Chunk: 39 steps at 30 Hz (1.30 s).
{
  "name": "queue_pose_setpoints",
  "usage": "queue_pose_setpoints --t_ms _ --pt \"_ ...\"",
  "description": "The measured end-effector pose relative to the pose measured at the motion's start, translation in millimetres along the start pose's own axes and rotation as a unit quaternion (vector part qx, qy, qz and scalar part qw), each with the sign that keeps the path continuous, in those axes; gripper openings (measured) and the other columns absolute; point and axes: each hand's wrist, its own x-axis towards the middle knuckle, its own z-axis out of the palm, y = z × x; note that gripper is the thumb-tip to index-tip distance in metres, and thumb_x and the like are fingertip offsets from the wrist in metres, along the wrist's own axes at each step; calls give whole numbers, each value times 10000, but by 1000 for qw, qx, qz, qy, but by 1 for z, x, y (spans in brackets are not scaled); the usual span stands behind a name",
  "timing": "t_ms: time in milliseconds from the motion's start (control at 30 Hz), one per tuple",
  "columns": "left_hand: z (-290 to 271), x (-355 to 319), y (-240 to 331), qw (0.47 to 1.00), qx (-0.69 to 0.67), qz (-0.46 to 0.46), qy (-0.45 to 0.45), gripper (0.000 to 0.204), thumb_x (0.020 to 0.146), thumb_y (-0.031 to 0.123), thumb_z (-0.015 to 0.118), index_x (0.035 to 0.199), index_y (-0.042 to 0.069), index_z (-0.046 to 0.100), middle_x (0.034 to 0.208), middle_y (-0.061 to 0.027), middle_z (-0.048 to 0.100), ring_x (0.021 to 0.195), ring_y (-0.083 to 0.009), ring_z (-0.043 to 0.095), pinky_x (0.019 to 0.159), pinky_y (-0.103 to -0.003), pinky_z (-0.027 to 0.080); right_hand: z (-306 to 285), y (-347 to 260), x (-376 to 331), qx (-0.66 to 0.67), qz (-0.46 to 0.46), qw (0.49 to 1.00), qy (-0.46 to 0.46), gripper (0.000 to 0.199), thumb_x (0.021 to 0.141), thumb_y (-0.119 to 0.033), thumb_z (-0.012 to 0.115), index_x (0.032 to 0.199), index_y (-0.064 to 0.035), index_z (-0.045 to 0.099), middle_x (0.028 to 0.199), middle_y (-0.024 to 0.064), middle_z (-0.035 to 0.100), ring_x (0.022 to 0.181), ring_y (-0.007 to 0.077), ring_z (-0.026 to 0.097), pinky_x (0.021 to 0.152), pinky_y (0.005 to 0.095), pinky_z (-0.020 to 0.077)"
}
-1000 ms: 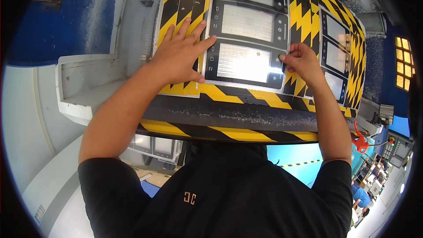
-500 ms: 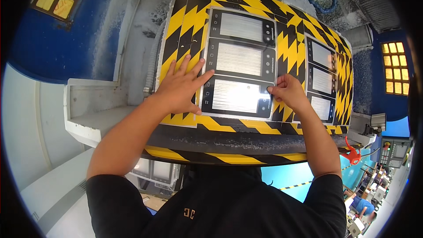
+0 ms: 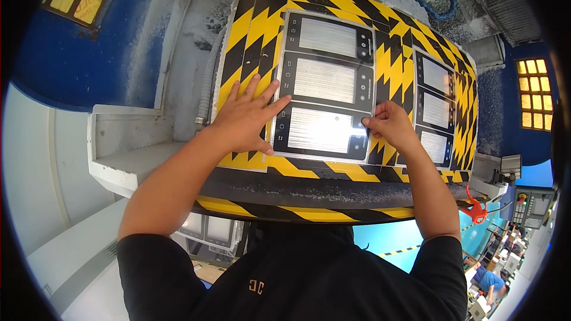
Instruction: The person picks up a caliper and a folder, walks to a machine, and presses buttons on a control panel. They spray the machine bed with an air nozzle, place a plastic sheet onto it, and then remove and stack the finished sheets.
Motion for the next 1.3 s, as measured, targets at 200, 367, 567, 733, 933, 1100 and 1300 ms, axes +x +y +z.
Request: queue_pose_setpoints --t_ms 200,367,567,733,933,1100,1300 --pt "-2 0 1 1000 1 -3 -5 1147 589 455 894 1541 265 282 1637 -86 154 1508 -377 56 1202 -544 124 1 -2 -1 -5 2 1000 4 282 794 -74 804 913 -3 558 736 65 621 574 105 583 499 227 462" --pt "-3 1 1 1000 7 -12 -16 1145 579 453 901 1534 266 297 1634 -84 167 1508 -375 63 1202 -543 126 -2 -3 0 -25 -5 1000 12 298 788 -105 813 919 -4 566 744 73 633 592 111 600 513 232 471" --pt "-2 1 1 1000 11 -11 -13 1148 575 467 902 1533 270 300 1633 -87 167 1506 -377 71 1202 -542 121 -5 -5 -7 -279 -65 952 109 622 749 -331 839 1210 -13 570 778 128 670 714 240 675 640 329 524" --pt "-1 1 0 1000 6 -1 -3 1143 582 473 896 1534 267 298 1634 -91 160 1506 -378 72 1201 -545 118 -2 -6 -9 -335 -94 935 73 884 722 -410 843 1452 -105 449 833 172 689 774 316 691 690 368 530" --pt "-5 2 0 1000 6 -3 -6 1130 591 447 896 1533 263 300 1634 -97 157 1505 -381 75 1202 -548 120 -2 2 -1 -347 -97 930 79 886 723 -443 832 1457 -126 449 921 197 706 859 359 693 752 397 532" --pt "3 2 4 1000 4 2 -14 1155 554 419 912 1528 274 310 1634 -68 168 1504 -364 103 1209 -533 132 -3 15 4 -355 -146 918 100 867 749 -434 821 1464 -120 447 836 166 686 775 288 690 694 361 522" --pt "3 2 8 998 55 -34 -1 1204 518 382 930 1534 303 290 1638 -34 158 1512 -318 91 1215 -523 136 -1 21 5 -378 -165 905 109 913 726 -506 815 1475 -145 438 864 178 690 803 302 696 716 363 532"
